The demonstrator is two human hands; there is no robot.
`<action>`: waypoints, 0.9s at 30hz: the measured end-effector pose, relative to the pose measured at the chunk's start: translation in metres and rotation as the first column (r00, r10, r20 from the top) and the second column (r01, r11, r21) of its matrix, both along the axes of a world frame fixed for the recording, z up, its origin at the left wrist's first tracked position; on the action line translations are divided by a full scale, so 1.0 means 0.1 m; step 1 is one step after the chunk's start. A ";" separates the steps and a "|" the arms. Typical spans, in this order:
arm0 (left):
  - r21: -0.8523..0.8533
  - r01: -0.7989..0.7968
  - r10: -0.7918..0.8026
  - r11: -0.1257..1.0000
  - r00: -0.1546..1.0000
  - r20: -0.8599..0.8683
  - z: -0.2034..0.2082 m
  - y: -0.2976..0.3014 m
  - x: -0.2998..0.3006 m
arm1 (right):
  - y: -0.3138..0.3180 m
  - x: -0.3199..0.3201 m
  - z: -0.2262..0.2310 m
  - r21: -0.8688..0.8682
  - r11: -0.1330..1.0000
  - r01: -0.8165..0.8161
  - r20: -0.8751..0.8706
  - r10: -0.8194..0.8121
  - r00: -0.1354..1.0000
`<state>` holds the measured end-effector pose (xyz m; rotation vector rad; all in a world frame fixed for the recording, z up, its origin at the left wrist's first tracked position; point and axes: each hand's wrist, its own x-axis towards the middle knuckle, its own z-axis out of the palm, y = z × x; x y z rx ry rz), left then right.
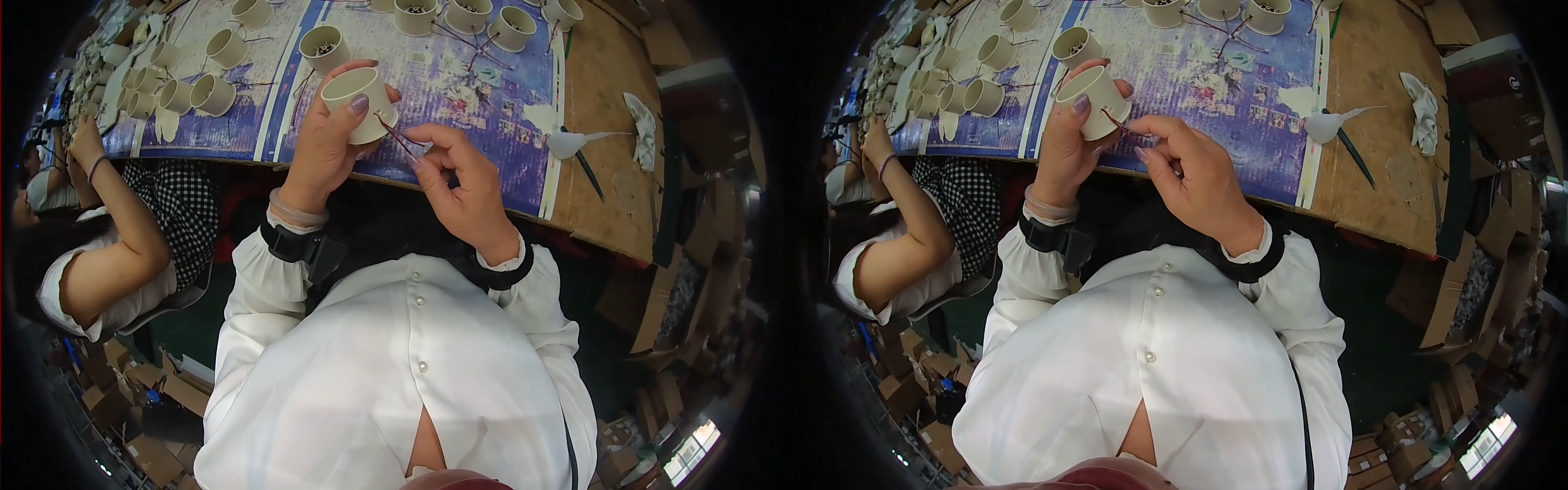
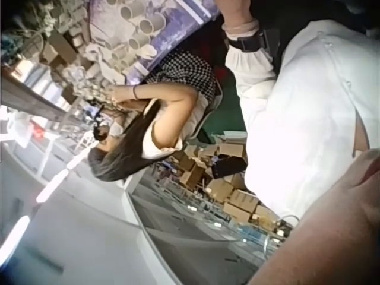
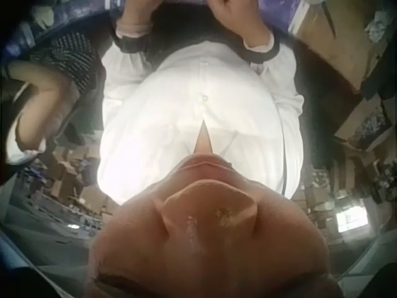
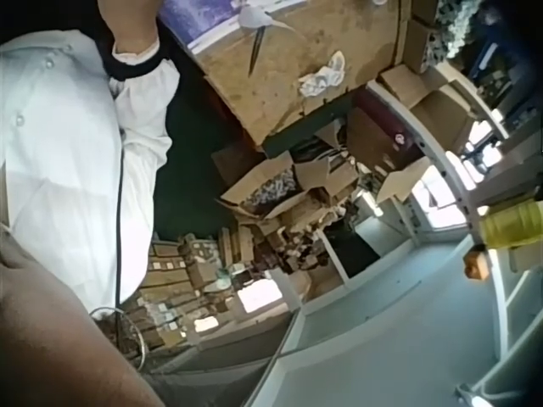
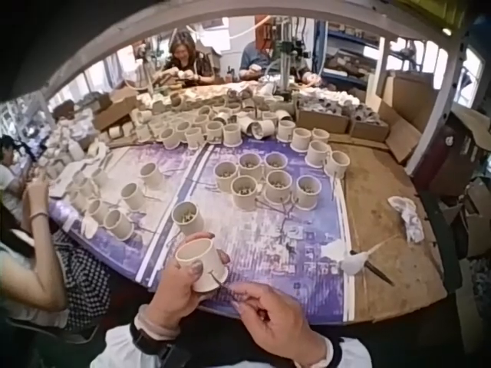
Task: The person applies glue to the interior of a plastic housing, inserts a motor, and uses tweezers to position the wires. They then set the assembled unit down and pick up another housing to repeat the process.
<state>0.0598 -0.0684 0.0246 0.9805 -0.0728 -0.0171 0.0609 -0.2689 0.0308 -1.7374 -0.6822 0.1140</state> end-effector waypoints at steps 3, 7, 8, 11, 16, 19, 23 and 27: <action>-0.039 0.024 -0.024 0.999 1.000 0.002 -0.02 -0.01 -0.01 | -0.05 0.01 -0.02 0.017 0.999 -0.044 -0.097 0.046 0.994; 0.168 -0.057 0.049 0.984 0.998 0.048 0.00 0.02 -0.05 | -0.07 0.05 0.03 -0.053 0.999 -0.001 0.043 0.004 0.999; 0.219 -0.086 0.071 0.972 0.994 0.077 0.01 0.00 -0.05 | -0.07 0.07 0.06 -0.055 0.995 0.078 0.230 -0.063 0.971; 0.313 -0.138 0.098 0.940 0.985 0.141 0.03 -0.05 -0.06 | 0.00 0.10 0.15 -0.015 0.971 0.239 0.574 -0.187 0.797; 0.270 -0.098 0.075 0.958 0.993 0.094 0.04 -0.05 -0.10 | 0.13 0.05 0.03 -0.022 0.971 0.236 0.603 -0.176 0.778; 0.267 -0.065 0.050 0.961 0.997 0.064 0.04 -0.06 -0.12 | 0.13 0.05 0.01 -0.016 0.974 0.226 0.592 -0.173 0.787; 0.139 -0.053 0.045 0.989 0.997 0.063 0.00 -0.11 -0.09 | 0.09 0.04 0.05 -0.060 0.972 0.228 0.620 -0.143 0.772; 0.066 0.019 -0.013 0.998 0.996 -0.091 0.03 -0.09 -0.11 | 0.07 0.05 0.01 -0.087 0.965 0.247 0.615 -0.143 0.775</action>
